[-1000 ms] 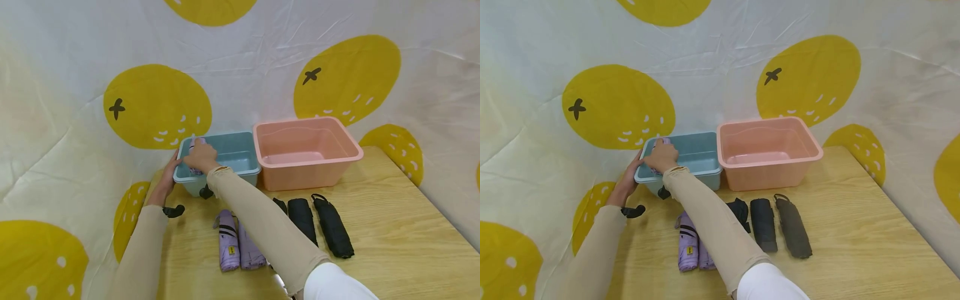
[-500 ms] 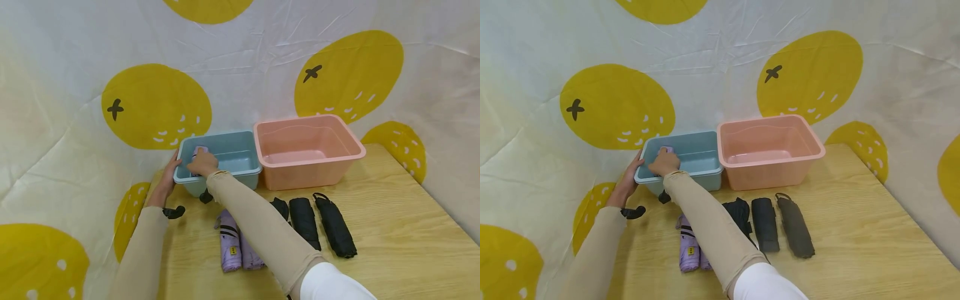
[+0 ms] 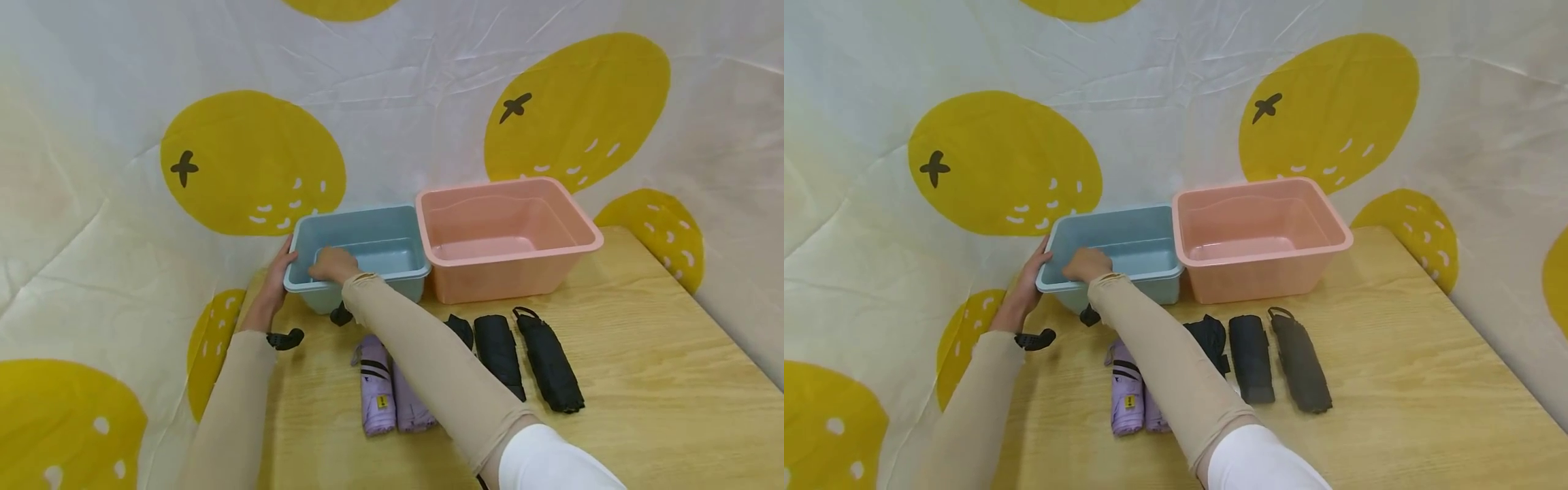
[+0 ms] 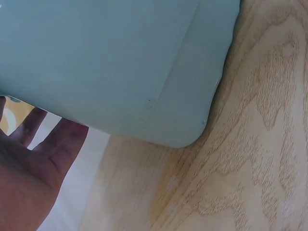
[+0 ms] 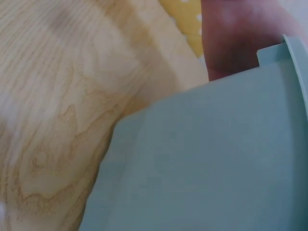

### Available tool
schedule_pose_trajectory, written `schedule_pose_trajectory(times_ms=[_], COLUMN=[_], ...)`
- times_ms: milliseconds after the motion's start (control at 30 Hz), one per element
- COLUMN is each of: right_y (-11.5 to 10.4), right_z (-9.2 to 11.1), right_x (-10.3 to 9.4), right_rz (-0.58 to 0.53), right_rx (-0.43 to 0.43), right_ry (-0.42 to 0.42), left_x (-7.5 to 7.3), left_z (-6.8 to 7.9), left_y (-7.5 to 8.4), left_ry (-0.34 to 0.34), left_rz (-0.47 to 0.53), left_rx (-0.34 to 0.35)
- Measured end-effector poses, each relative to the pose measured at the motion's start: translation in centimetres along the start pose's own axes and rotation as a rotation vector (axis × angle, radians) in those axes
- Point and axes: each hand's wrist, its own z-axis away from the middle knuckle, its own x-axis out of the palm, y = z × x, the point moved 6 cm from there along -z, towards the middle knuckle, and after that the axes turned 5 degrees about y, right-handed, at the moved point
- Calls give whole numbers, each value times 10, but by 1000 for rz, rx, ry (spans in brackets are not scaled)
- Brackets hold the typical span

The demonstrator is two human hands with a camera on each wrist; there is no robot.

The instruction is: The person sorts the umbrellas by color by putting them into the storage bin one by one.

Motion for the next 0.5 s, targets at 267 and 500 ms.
schedule_pose_trajectory(times_ms=[267, 500], right_y=[2, -4], right_z=[7, 17], right_x=[-20, -42], right_rz=[2, 17], right_rx=[-73, -109], right_ry=[15, 60], left_x=[6, 0], left_z=[-4, -2], left_y=[0, 0], left_ry=[-15, 6], left_rz=[20, 16], left_rx=[12, 7])
